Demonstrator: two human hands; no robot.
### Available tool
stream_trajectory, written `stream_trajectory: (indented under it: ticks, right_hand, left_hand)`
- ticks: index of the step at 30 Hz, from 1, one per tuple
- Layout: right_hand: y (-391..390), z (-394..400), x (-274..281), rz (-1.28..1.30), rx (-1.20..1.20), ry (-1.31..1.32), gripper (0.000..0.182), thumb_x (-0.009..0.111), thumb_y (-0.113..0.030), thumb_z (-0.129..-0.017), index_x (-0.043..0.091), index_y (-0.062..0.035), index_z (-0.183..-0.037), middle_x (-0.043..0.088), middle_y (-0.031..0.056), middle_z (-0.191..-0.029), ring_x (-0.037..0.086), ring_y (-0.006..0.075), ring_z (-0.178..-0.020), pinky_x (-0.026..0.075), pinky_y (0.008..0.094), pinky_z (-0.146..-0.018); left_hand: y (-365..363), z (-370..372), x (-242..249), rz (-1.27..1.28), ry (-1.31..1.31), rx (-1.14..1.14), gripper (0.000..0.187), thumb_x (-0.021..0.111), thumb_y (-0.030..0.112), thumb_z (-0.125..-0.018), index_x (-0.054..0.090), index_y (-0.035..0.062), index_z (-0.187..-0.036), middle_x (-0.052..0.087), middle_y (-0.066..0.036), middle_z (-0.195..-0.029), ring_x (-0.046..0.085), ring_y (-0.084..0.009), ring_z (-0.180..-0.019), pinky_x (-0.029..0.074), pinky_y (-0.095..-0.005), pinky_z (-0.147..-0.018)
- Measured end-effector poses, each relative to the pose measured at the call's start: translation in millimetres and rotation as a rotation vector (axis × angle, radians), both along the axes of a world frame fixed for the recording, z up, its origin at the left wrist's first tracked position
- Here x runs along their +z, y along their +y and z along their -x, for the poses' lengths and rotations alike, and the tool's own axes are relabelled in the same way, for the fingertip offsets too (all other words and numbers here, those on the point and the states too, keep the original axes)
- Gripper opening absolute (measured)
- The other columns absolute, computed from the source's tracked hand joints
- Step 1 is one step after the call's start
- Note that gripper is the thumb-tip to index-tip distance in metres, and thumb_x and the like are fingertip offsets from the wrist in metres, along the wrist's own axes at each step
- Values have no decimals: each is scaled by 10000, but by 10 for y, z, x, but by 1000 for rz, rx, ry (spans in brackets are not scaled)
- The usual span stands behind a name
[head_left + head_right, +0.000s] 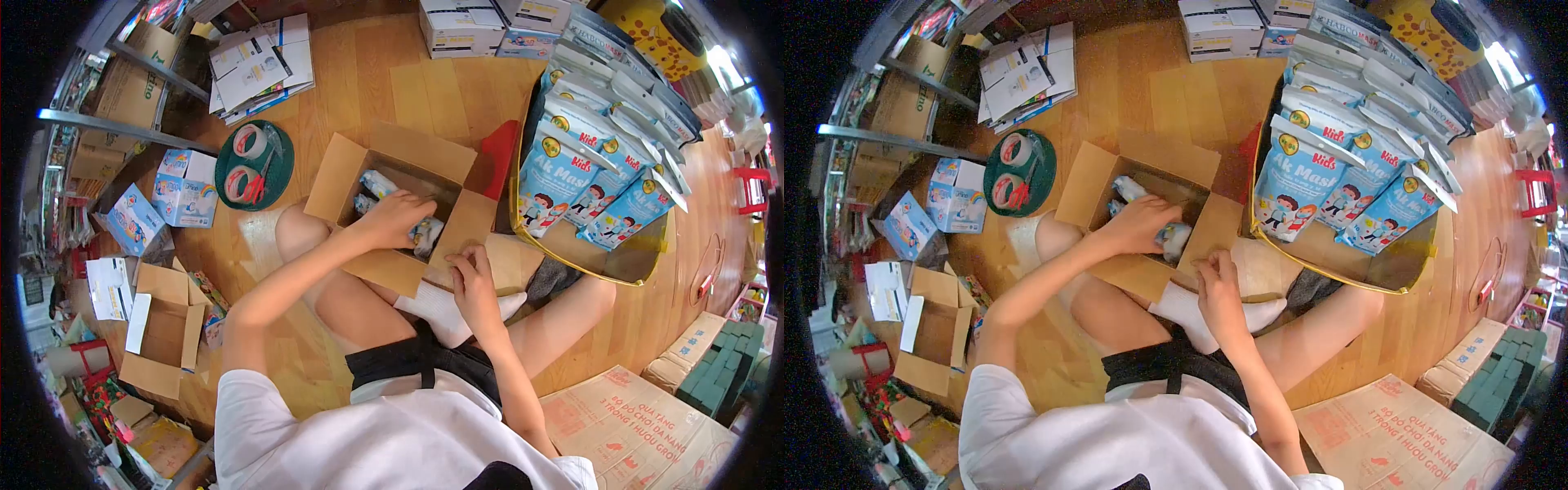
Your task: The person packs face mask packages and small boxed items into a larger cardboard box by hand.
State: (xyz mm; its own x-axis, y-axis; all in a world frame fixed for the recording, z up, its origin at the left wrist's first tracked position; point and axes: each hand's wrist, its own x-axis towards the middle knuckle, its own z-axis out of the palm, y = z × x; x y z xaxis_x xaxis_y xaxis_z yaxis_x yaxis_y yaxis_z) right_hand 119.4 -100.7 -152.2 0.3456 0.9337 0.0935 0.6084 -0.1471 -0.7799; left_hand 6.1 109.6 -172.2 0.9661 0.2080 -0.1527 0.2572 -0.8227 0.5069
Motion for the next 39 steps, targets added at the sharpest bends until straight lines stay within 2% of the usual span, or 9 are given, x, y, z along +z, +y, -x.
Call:
stream_trajectory:
  ticks: [7,12,14,17,20,23,26,30,39]
  right_hand:
    - [64,-122,-62,13,45,-30,287,621,60,-792,597,11,-1073,478,168,-1049,539,348,-984,457,395,-859]
    - [-153,-64,543,361,229,-474,611,700,-170,-807,435,-50,-1344,459,193,-1306,556,397,-1067,474,451,-896]
    - [-147,-56,1167,149,125,-71,728,739,-162,-777,387,-55,-1405,379,199,-1421,558,390,-1093,488,443,-877]
    - [-221,-164,1735,-1,77,405,958,845,-146,-703,287,-31,-1473,404,161,-1437,591,270,-1103,465,337,-942]
    - [-281,-278,1692,-91,73,363,819,819,-121,-712,388,-52,-1405,578,186,-1258,632,306,-1039,525,357,-832]
    - [-429,-422,1648,-191,-51,184,793,835,-154,-711,416,-38,-1375,655,155,-1129,658,198,-1013,523,310,-835]
    - [-660,-616,1742,-256,-185,526,789,870,-124,-664,451,5,-1320,631,136,-1156,631,178,-1048,523,337,-883]
    - [-1008,-904,1686,-551,-441,691,724,839,-30,-672,456,11,-1285,574,131,-1196,607,224,-1073,525,373,-913]
    - [-1553,-1652,1722,-1020,-1028,548,503,654,-185,-889,440,-51,-1324,537,71,-1273,547,179,-1116,455,324,-870]
  left_hand:
    - [-66,494,958,497,-664,668,692,853,94,-571,550,53,-1191,624,-88,-1089,611,-210,-1009,486,-338,-899]
    - [-116,693,1289,-14,-774,626,721,865,165,-543,552,24,-1177,604,-106,-1113,603,-211,-1026,488,-334,-902]
    - [-260,640,1491,-139,-741,590,685,854,180,-556,552,19,-1149,599,-113,-1094,602,-222,-1012,488,-339,-896]
    - [-617,371,1555,426,-827,632,630,838,184,-593,538,25,-1124,589,-113,-1084,591,-220,-989,483,-334,-878]
    - [-916,-8,1930,555,-713,315,553,793,242,-733,515,14,-1154,579,-103,-1090,568,-188,-1019,468,-316,-885]
    - [-1136,-311,2002,928,-744,399,680,868,245,-696,495,7,-1211,595,-116,-1140,574,-189,-1076,476,-322,-911]
    - [-1234,-520,2105,1079,-814,227,658,837,222,-750,486,-2,-1260,611,-122,-1158,577,-172,-1083,471,-300,-906]
    - [-1240,-710,2290,798,-762,236,361,709,135,-879,577,-20,-1177,644,-108,-1126,602,-143,-1009,470,-275,-881]
    - [-986,-1118,2367,784,-1161,388,269,675,149,-915,616,18,-1141,642,-36,-1067,574,-87,-952,461,-240,-837]
